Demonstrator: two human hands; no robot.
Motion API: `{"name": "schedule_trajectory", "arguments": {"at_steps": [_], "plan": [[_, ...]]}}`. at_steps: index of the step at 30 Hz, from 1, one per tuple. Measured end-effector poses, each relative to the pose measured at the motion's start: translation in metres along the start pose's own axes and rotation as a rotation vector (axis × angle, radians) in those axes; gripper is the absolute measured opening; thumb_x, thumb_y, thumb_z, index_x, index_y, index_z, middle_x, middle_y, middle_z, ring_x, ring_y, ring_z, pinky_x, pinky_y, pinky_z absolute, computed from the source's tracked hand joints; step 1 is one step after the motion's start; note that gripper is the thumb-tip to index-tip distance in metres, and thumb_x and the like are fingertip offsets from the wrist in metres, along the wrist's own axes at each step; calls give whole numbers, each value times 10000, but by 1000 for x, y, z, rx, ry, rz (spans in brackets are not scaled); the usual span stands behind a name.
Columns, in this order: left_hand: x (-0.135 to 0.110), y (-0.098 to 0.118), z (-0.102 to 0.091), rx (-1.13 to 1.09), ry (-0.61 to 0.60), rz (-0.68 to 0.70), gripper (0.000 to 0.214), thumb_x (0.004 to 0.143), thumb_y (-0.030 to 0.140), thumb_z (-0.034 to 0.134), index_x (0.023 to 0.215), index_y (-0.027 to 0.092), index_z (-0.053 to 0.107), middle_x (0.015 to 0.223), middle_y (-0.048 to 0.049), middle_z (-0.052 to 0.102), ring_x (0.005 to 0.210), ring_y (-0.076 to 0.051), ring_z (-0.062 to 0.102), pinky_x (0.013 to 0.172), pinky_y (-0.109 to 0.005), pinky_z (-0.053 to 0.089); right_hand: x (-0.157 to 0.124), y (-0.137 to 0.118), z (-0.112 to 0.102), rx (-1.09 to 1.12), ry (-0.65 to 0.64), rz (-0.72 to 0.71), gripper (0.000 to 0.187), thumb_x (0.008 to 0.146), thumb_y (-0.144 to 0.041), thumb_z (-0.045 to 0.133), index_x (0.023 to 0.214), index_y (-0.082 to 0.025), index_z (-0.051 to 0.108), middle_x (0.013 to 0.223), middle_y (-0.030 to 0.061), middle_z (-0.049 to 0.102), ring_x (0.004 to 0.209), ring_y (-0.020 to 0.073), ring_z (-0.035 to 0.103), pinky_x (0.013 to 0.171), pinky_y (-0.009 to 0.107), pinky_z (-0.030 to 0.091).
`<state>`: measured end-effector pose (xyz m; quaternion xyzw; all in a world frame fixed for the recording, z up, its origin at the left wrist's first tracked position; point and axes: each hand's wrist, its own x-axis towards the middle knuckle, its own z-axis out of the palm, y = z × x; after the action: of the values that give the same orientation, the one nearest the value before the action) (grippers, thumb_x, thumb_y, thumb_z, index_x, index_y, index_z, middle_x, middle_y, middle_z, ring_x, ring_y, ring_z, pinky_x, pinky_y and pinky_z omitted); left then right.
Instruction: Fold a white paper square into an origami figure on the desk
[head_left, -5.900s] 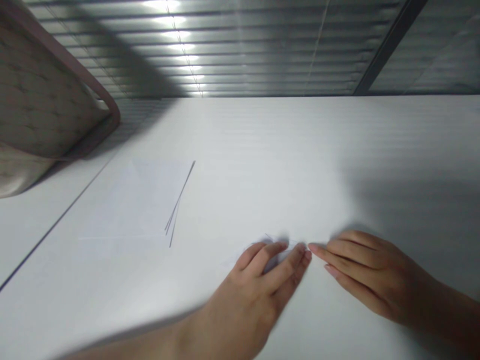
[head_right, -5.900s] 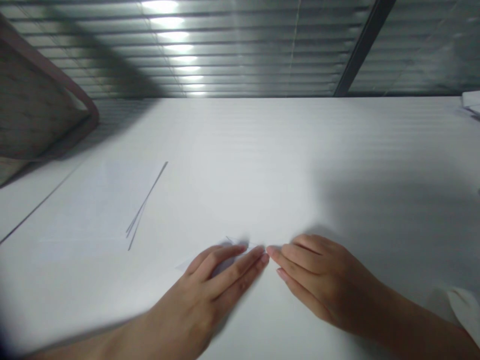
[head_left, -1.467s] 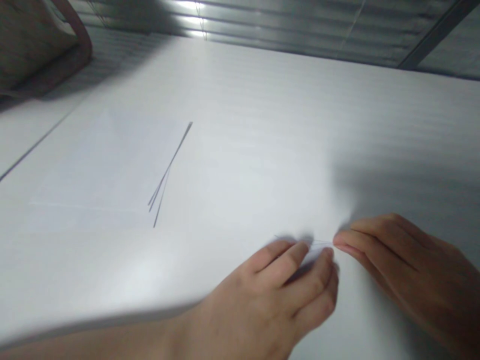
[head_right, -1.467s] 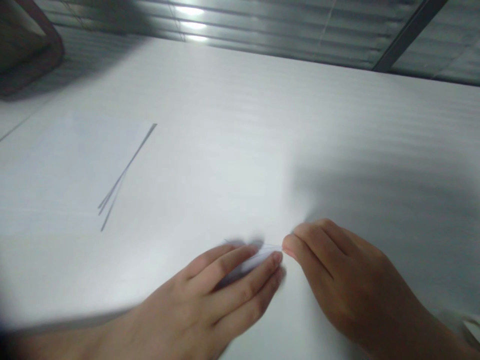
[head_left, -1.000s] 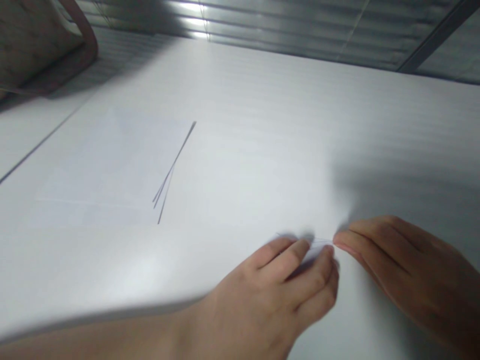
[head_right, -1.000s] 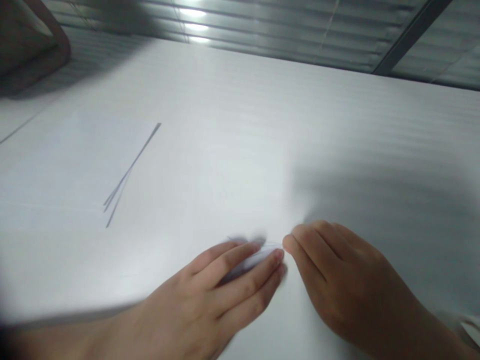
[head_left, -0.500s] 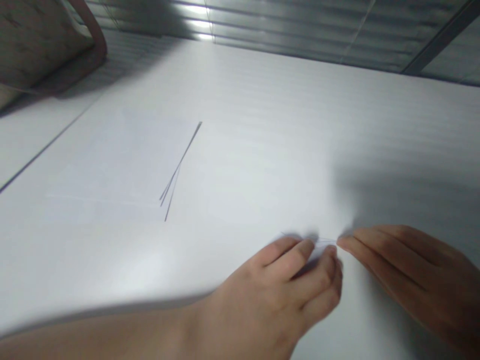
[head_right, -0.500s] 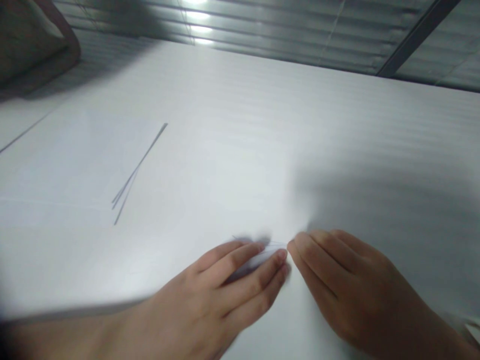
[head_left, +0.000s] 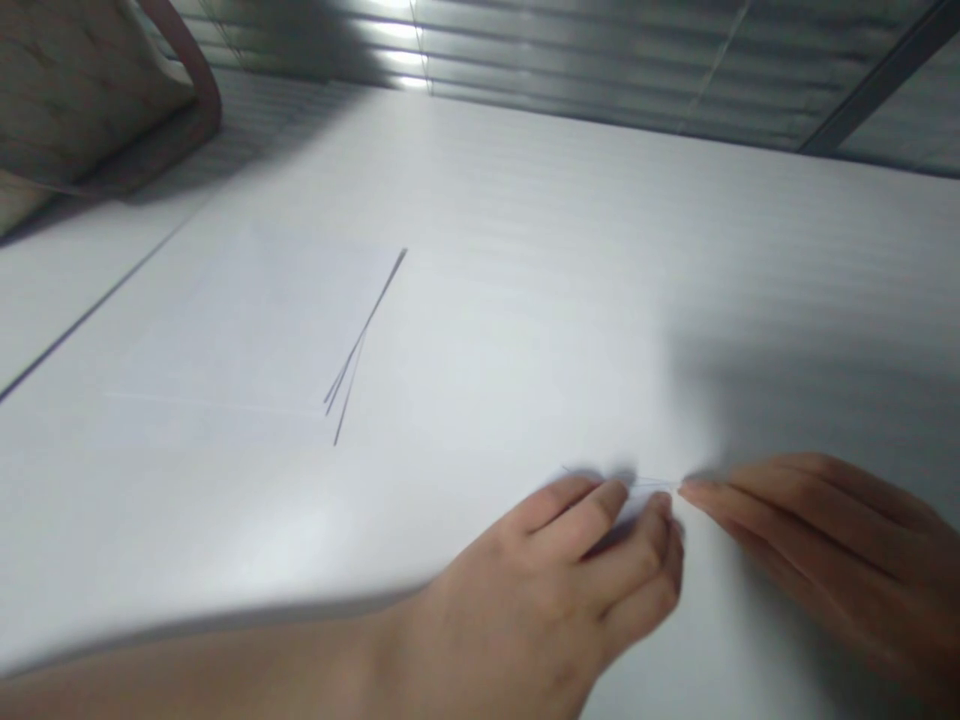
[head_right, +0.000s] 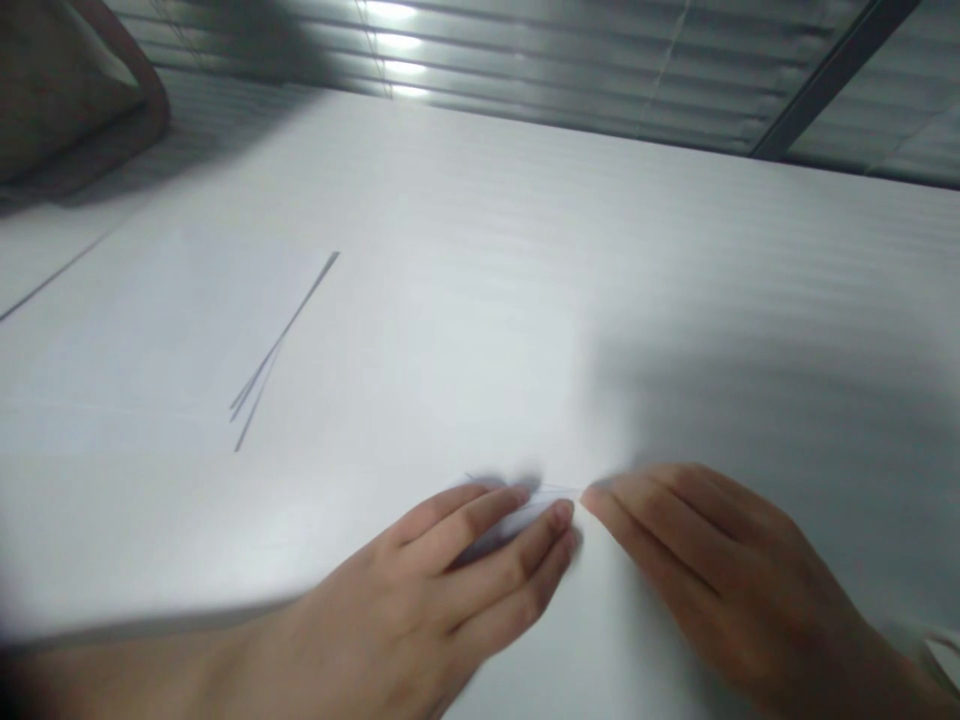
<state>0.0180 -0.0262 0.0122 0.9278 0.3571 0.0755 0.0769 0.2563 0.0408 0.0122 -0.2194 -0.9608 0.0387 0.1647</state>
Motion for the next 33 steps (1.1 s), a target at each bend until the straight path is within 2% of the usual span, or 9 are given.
{"name": "schedule_trajectory", "arguments": {"at_steps": [3, 7, 11, 16, 19, 23, 26, 29, 33], "plan": [[0, -1, 0, -40, 26, 9, 439, 962, 186, 324, 1373, 134, 467, 1429, -18, 489, 1278, -232, 455, 1074, -345, 363, -7, 2, 3, 22, 21, 29, 217, 955, -138, 448, 1074, -135, 629, 898, 77, 671, 814, 187, 618, 754, 330, 505], [0, -1, 1, -87, 31, 10, 440, 938, 179, 384, 1363, 108, 471, 1419, -50, 499, 1258, -231, 474, 1069, -353, 380, -7, 3, 10, 89, -16, 43, 272, 934, -95, 473, 1169, -150, 600, 947, 60, 672, 831, 182, 613, 764, 330, 514], [0, -1, 2, -75, 2, 15, 449, 953, 166, 333, 1381, 91, 444, 1421, -47, 493, 1262, -247, 464, 1089, -364, 348, -3, 0, 12, 142, 0, 6, 271, 924, -61, 480, 1162, -109, 602, 932, 62, 681, 793, 168, 593, 736, 318, 509], [1, -2, 4, -74, -29, 25, 455, 981, 168, 276, 1410, 86, 402, 1439, -41, 473, 1274, -255, 451, 1107, -376, 324, -5, -3, 10, 196, -8, -14, 263, 930, -65, 478, 1165, -86, 593, 968, 73, 686, 840, 172, 590, 757, 310, 518], [1, -1, 2, -96, -35, 25, 451, 993, 166, 262, 1417, 90, 394, 1449, -39, 463, 1264, -249, 461, 1102, -378, 342, -3, -5, 11, 231, 37, 49, 242, 940, -87, 478, 1144, -107, 606, 951, 66, 673, 838, 156, 598, 761, 292, 524], [-2, 0, -1, -116, 14, -48, 416, 999, 137, 289, 1382, 107, 449, 1435, -37, 482, 1225, -238, 481, 1071, -353, 379, 5, -6, 16, 273, 137, 255, 204, 921, -123, 535, 1103, -156, 621, 852, 40, 643, 803, 142, 614, 707, 264, 541], [-4, 0, -2, -143, 93, -97, 372, 1004, 142, 315, 1323, 95, 500, 1372, -73, 538, 1241, -236, 451, 1041, -332, 404, 9, -5, 22, 356, 180, 266, 199, 906, -132, 563, 1083, -191, 632, 882, 37, 657, 838, 151, 634, 722, 279, 558], [-5, 0, -3, -183, 152, -199, 347, 999, 152, 345, 1315, 94, 476, 1299, -106, 570, 1205, -228, 460, 1001, -336, 432, 10, -5, 25, 408, 163, 319, 191, 899, -156, 574, 1064, -212, 653, 890, 30, 661, 828, 147, 645, 717, 270, 562], [-6, 3, -1, -213, 244, -355, 350, 925, 123, 512, 1273, 133, 477, 1115, -75, 623, 1005, -208, 530, 875, -343, 472, 11, -6, 25, 453, 116, 382, 186, 882, -174, 597, 1048, -224, 664, 881, 23, 653, 808, 145, 645, 712, 259, 552]]}}
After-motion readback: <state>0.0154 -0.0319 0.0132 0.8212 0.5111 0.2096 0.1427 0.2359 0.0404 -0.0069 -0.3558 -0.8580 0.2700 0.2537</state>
